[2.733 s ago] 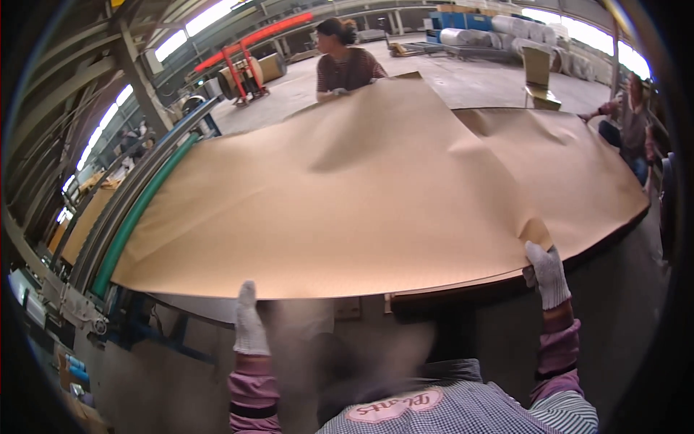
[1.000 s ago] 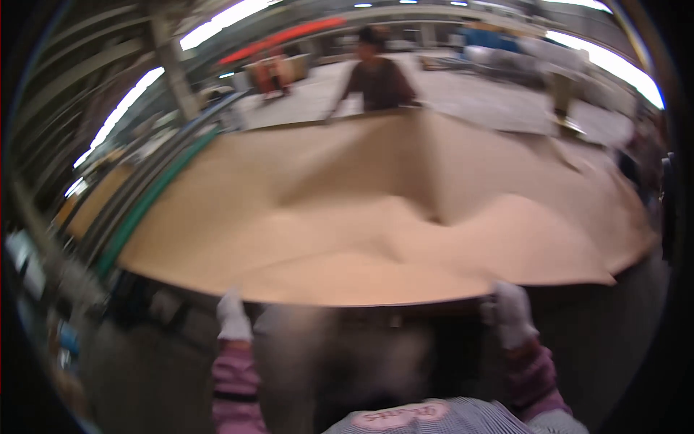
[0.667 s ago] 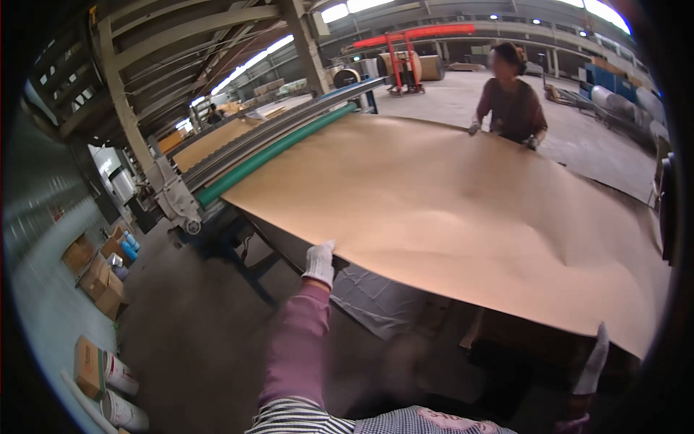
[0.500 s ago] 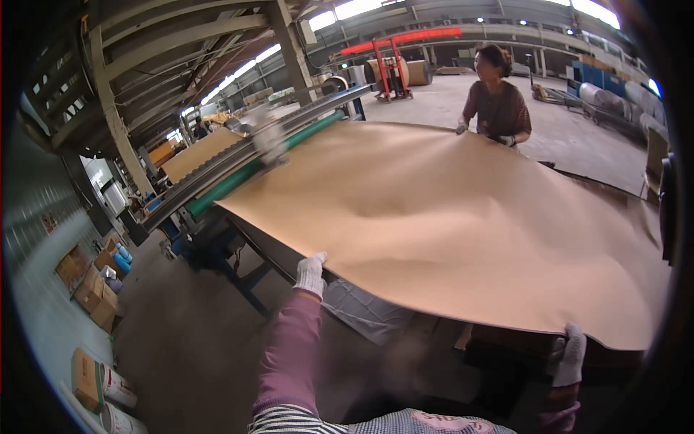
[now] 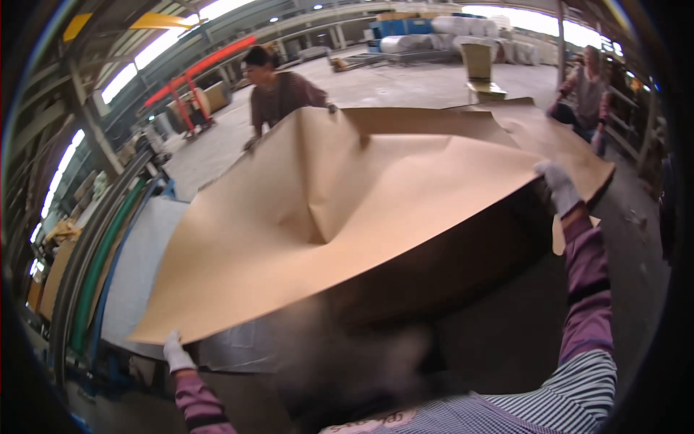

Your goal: Moving and stacking large sheets of paper or material in an industrial setting.

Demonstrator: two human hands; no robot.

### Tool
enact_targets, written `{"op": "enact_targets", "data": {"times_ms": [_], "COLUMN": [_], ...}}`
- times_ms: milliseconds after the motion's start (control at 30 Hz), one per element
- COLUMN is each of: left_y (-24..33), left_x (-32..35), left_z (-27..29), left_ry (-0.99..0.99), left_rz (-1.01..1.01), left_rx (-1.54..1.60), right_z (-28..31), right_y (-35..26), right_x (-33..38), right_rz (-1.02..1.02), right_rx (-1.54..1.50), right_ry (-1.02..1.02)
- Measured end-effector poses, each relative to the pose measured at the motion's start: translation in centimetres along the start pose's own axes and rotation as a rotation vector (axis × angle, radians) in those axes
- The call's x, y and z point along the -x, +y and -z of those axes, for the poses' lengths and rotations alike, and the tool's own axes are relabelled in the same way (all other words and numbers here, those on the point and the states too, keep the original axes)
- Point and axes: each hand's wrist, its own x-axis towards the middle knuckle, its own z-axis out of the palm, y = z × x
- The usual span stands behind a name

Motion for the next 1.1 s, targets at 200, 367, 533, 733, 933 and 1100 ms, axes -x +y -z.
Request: {"op": "enact_targets", "data": {"times_ms": [200, 367, 533, 733, 933, 1100], "left_y": [-3.6, -8.7, -9.8, -13.7, -14.8, -13.7], "left_x": [20.8, 28.0, 28.0, 32.2, 23.2, 30.2], "left_z": [-18.7, -25.2, -27.0, -25.3, -20.4, -32.4], "left_ry": [-0.510, -0.656, -0.527, -0.522, -0.572, -0.833], "left_rz": [-0.068, 0.294, 0.713, 0.814, 0.470, 1.011], "left_rx": [-0.220, -0.134, 0.370, -0.042, -0.094, 0.072], "right_z": [9.4, -6.5, -11.5, -14.2, -16.8, -17.5], "right_y": [-10.3, -25.7, -10.0, 8.1, -15.9, 12.9], "right_x": [5.3, 14.6, 16.5, 24.2, 20.3, 27.5], "right_rz": [-0.922, -1.128, -1.333, -1.311, -1.302, -1.336], "right_rx": [-1.327, -1.678, -0.906, -1.098, -0.958, -0.986], "right_ry": [0.341, -0.121, 0.099, 0.629, -0.087, 0.229]}}
